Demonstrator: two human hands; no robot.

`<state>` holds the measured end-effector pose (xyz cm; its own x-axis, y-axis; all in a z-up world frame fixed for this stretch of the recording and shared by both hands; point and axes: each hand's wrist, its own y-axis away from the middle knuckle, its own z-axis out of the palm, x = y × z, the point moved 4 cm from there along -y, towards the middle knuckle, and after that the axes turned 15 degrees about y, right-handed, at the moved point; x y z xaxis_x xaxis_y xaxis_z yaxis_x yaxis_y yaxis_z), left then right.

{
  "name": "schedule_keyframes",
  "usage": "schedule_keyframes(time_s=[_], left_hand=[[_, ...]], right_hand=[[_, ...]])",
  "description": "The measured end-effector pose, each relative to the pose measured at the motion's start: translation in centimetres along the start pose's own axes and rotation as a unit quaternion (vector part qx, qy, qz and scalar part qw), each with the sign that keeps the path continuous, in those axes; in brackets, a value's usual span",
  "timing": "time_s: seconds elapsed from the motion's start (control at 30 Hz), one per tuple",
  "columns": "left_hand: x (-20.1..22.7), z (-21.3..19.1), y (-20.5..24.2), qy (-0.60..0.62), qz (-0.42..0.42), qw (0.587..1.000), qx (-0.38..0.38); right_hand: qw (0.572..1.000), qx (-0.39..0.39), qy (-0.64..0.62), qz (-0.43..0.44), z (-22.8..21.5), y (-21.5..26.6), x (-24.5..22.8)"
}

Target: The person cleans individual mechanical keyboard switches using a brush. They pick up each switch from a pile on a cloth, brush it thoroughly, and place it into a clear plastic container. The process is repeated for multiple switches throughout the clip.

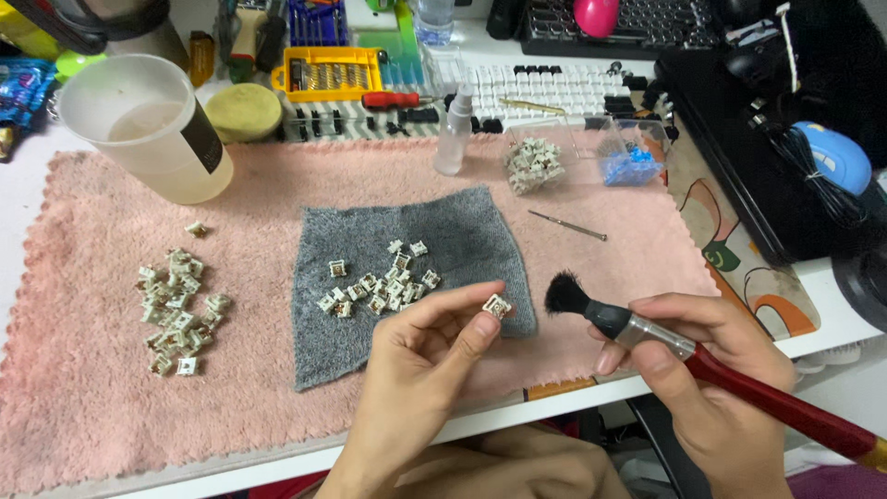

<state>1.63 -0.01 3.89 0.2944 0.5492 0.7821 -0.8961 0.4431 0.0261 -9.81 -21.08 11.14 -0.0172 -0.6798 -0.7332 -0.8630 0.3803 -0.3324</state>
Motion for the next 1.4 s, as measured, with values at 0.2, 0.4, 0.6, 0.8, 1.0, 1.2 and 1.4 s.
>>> schedule_keyframes(time_s=[0.2,0.4,0.6,0.8,1.0,1.2,1.4], left_hand=[[-0.1,0.9,0.7,-0.003,-0.026,0.999,-0.024],[-1.7,0.2,0.7,0.049,-0.048,0.998,-0.001],[-2.1,0.2,1.0,0.103,-0.100,0.990,-0.014],[-1.7,0.5,0.8,0.061,-0.123,0.990,0.005],[-2.1,0.6,0.9,0.076,-0.178,0.981,0.026],[-1.9,0.7,0.9,0.080,-0.172,0.982,0.008],[-2.4,0.9,0.6,0.083,-0.171,0.982,0.008]], right_hand=[[0.995,-0.025,-0.053,-0.083,0.3,0.7,0.2],[0.987,-0.042,0.044,-0.147,0.1,0.6,-0.3],[0.988,-0.099,-0.004,-0.120,0.2,0.5,-0.8],[0.991,-0.029,0.066,-0.114,1.0,-0.1,-0.7],[0.986,-0.075,0.079,-0.128,0.7,-1.3,0.1],[0.987,-0.101,0.067,-0.102,0.6,-1.7,0.5],[0.993,-0.093,-0.022,-0.070,1.0,-1.4,1.8]])
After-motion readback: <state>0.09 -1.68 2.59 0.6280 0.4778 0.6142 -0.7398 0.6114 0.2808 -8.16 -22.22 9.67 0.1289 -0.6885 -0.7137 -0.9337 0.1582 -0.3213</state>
